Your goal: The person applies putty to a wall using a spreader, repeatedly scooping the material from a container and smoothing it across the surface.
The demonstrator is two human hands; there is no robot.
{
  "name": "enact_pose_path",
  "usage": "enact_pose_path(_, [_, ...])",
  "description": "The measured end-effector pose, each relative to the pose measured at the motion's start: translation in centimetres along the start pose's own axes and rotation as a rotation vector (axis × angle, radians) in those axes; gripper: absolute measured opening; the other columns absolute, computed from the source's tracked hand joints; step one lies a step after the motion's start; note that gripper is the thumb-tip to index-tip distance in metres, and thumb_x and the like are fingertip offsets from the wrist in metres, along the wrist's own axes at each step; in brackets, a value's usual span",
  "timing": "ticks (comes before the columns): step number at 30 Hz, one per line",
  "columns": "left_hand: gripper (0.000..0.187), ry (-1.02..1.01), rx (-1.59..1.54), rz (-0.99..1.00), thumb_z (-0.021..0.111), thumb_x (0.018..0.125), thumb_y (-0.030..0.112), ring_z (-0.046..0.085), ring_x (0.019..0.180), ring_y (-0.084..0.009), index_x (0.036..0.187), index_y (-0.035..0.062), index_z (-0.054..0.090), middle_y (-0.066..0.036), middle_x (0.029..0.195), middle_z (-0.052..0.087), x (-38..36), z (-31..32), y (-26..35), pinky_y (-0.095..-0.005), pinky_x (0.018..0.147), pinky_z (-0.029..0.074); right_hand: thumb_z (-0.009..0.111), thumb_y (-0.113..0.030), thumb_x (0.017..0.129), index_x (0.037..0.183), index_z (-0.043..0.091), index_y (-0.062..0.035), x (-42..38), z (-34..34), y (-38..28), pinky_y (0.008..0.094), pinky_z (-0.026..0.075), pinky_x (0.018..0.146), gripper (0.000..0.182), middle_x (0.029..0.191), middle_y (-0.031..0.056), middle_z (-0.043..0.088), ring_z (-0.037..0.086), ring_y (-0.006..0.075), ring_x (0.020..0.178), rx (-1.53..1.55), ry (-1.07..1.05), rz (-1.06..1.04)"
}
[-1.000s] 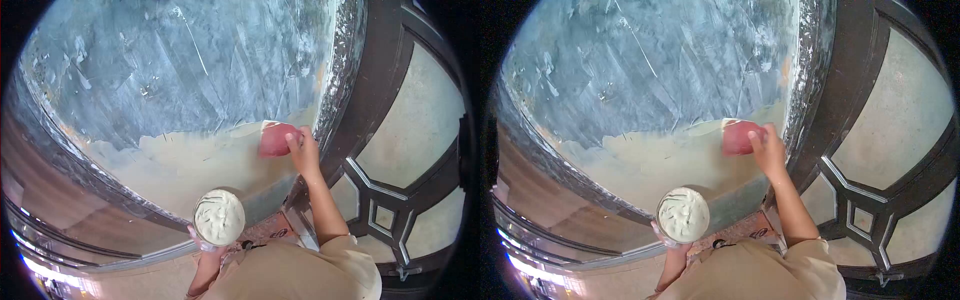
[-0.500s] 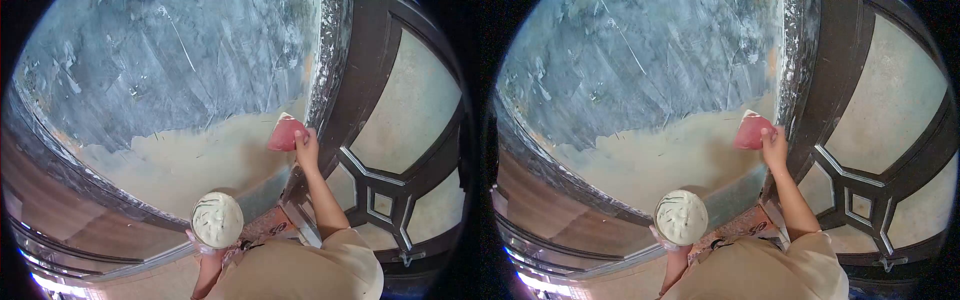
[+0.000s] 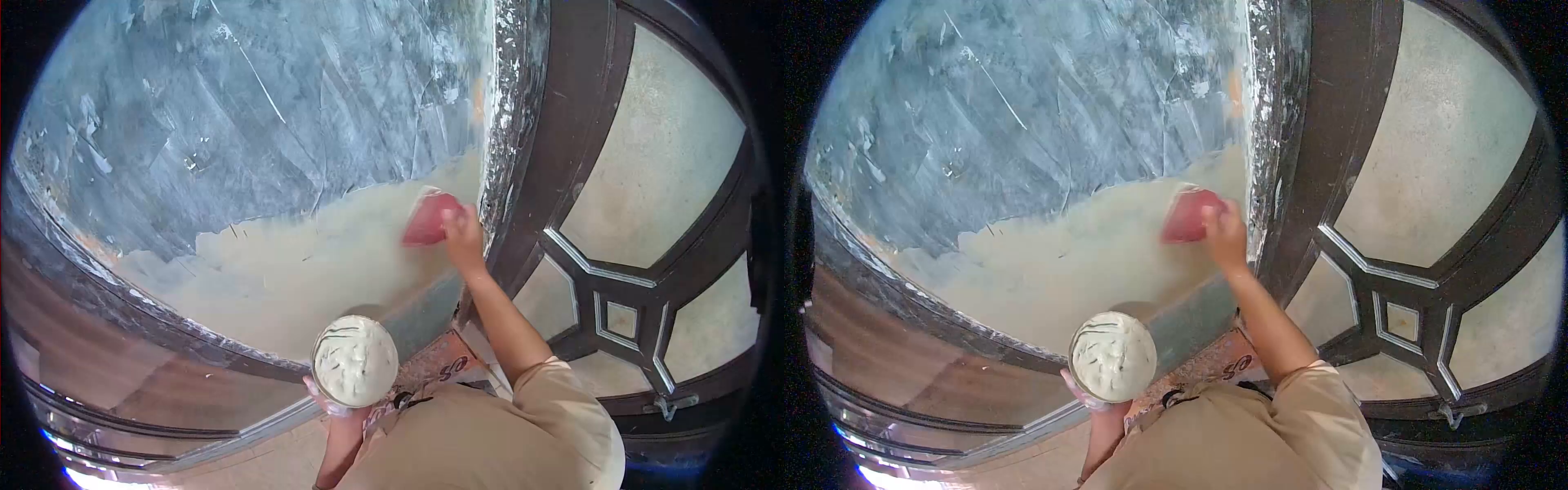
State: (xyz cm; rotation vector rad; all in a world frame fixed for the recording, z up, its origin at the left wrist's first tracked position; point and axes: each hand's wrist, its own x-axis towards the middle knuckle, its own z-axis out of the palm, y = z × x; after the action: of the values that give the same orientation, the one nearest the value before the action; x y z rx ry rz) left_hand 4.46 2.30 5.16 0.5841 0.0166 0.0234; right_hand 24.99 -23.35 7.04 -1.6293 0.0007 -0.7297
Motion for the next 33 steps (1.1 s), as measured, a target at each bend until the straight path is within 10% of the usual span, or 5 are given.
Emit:
enact_pose_path(6, [0.090, 0.020, -0.053, -0.025, 0.032, 0.079, 0.080, 0.038, 0.131, -0.0335, 0.144, 0.0179, 0.034, -0.008, 0.147, 0.037, -0.2, -1.3, -0.4, -0.0532, 0.108, 0.032, 0.064, -0.036, 0.089, 0.109, 0.049, -0.0033, -3.5, -3.4, 5.6, 0.0326, 0.048, 0.069, 0.041, 0.087, 0.0079, 0.061, 0.058, 0.0159, 0.077, 0.204, 0.113, 0.375])
enact_pose_path(20, [0.087, -0.070, 0.006, -0.065, 0.032, 0.082, 0.078, 0.038, 0.131, -0.0314, 0.143, 0.0156, 0.034, -0.009, 0.146, 0.036, 0.2, 1.9, -1.3, -0.0522, 0.108, 0.032, 0.065, -0.039, 0.087, 0.108, 0.050, -0.0024, 1.0, -1.7, 1.7, 0.0345, 0.047, 0.078, 0.045, 0.099, 0.0145, 0.062, 0.061, 0.0241, 0.088, -0.127, 0.116, 0.055])
enact_pose_path(23, [0.086, -0.028, -0.634, -0.159, 0.029, 0.083, 0.077, 0.035, 0.133, -0.0307, 0.144, 0.0160, 0.033, -0.008, 0.148, 0.034, -0.7, 1.1, -1.4, -0.0522, 0.109, 0.030, 0.060, -0.041, 0.091, 0.104, 0.046, -0.0080, -3.6, -4.5, 10.5, 0.0246, 0.039, 0.043, 0.038, 0.078, 0.0016, 0.054, 0.050, 0.0087, 0.058, 0.127, 0.149, 0.347])
enact_pose_path(28, [0.082, -0.181, -0.030, -0.043, 0.029, 0.085, 0.074, 0.033, 0.135, -0.0308, 0.144, 0.0174, 0.033, -0.008, 0.149, 0.031, 0.1, 0.8, -1.9, -0.0526, 0.110, 0.028, 0.058, -0.037, 0.093, 0.112, 0.041, -0.0104, -7.8, -6.0, 11.0, 0.0221, 0.036, 0.041, 0.037, 0.077, 0.0005, 0.052, 0.046, 0.0070, 0.054, 0.286, 0.130, 0.457])
enact_pose_path(33, [0.083, -0.135, 0.023, -0.042, 0.032, 0.083, 0.075, 0.033, 0.135, -0.0328, 0.144, 0.0177, 0.033, -0.009, 0.149, 0.032, 0.2, 1.9, -2.5, -0.0542, 0.110, 0.028, 0.059, -0.033, 0.092, 0.118, 0.045, -0.0061, -1.8, -3.8, 3.2, 0.0367, 0.051, 0.064, 0.040, 0.093, 0.0122, 0.063, 0.063, 0.0250, 0.073, -0.024, -0.056, -0.156])
